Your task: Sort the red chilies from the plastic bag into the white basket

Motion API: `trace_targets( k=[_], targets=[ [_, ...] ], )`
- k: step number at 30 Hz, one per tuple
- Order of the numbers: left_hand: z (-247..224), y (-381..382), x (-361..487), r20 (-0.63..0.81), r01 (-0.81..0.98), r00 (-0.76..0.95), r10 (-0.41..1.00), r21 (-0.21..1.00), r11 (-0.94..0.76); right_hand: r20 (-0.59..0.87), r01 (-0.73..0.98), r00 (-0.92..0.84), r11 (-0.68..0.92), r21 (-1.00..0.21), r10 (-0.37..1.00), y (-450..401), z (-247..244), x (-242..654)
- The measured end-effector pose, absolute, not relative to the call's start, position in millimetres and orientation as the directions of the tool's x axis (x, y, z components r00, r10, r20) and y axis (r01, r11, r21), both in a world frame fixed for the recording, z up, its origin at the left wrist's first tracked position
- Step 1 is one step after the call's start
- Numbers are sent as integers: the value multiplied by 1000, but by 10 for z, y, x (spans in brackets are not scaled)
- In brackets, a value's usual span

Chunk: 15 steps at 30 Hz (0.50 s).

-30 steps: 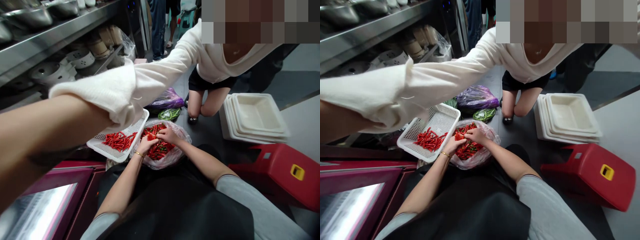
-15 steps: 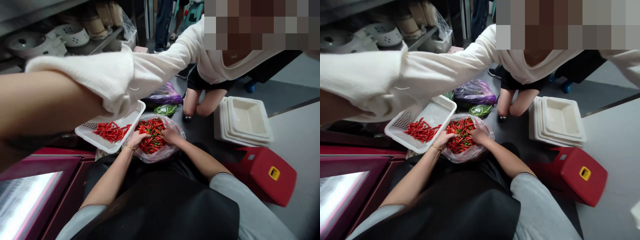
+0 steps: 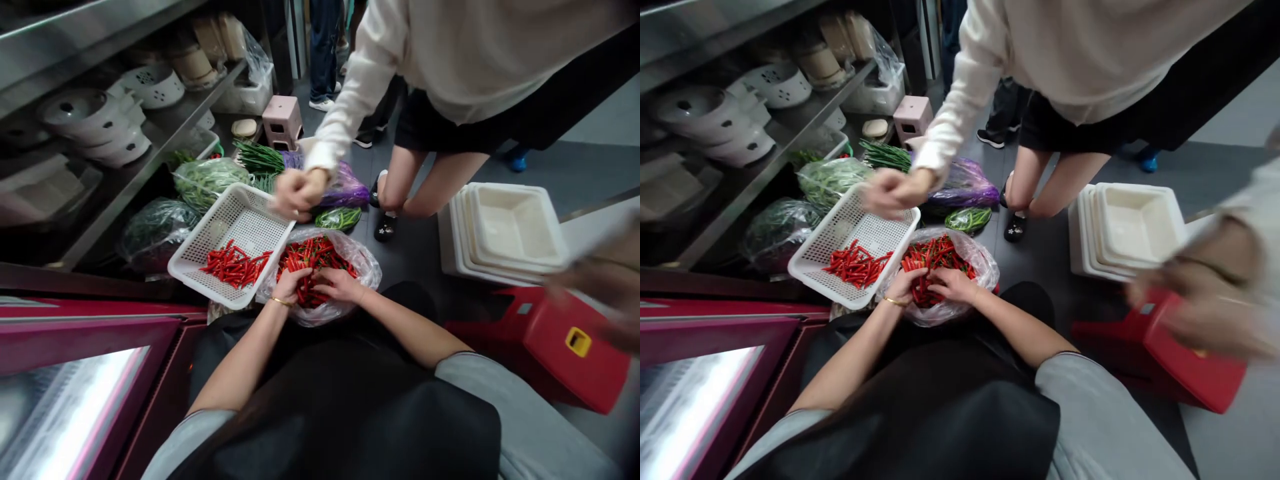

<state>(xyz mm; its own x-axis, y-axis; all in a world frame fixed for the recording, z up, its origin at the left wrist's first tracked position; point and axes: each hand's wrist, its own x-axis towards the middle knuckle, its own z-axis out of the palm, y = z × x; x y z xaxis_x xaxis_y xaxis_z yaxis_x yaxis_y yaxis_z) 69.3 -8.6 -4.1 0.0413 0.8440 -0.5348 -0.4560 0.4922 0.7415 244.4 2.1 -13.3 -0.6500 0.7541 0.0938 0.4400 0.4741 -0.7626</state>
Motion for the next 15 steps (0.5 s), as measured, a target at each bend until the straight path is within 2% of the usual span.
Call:
trace_targets(
  k=[2, 4, 5, 7, 9, 11, 13, 15],
  targets=[
    [-45, -118, 642, -492, -404, 91, 866, 776, 484, -21, 489, -554, 304, -818, 833, 128, -78, 2457],
    [-41, -151, 612, -461, -330, 191, 867, 802, 499, -144, 579, -486, 194, -792, 862, 236, -15, 2429],
    [-42, -165, 606, -460, -297, 237, 856, 804, 515, -175, 628, -482, 199, -752, 859, 278, 8, 2402],
    [-58, -183, 605, -504, -264, 260, 824, 783, 563, -172, 715, -513, 308, -627, 841, 338, 24, 2346],
    [-91, -183, 604, -575, -271, 215, 790, 742, 614, -142, 785, -529, 418, -457, 837, 390, 8, 2320],
    [-131, -167, 593, -611, -279, 152, 777, 728, 627, -143, 837, -486, 412, -360, 862, 460, -20, 2335],
    [-168, -144, 570, -584, -253, 110, 804, 766, 591, -160, 808, -499, 392, -440, 852, 529, -47, 2364],
    [-200, -133, 548, -529, -186, 81, 845, 825, 534, -145, 665, -618, 416, -620, 772, 548, -79, 2367]
  ],
)
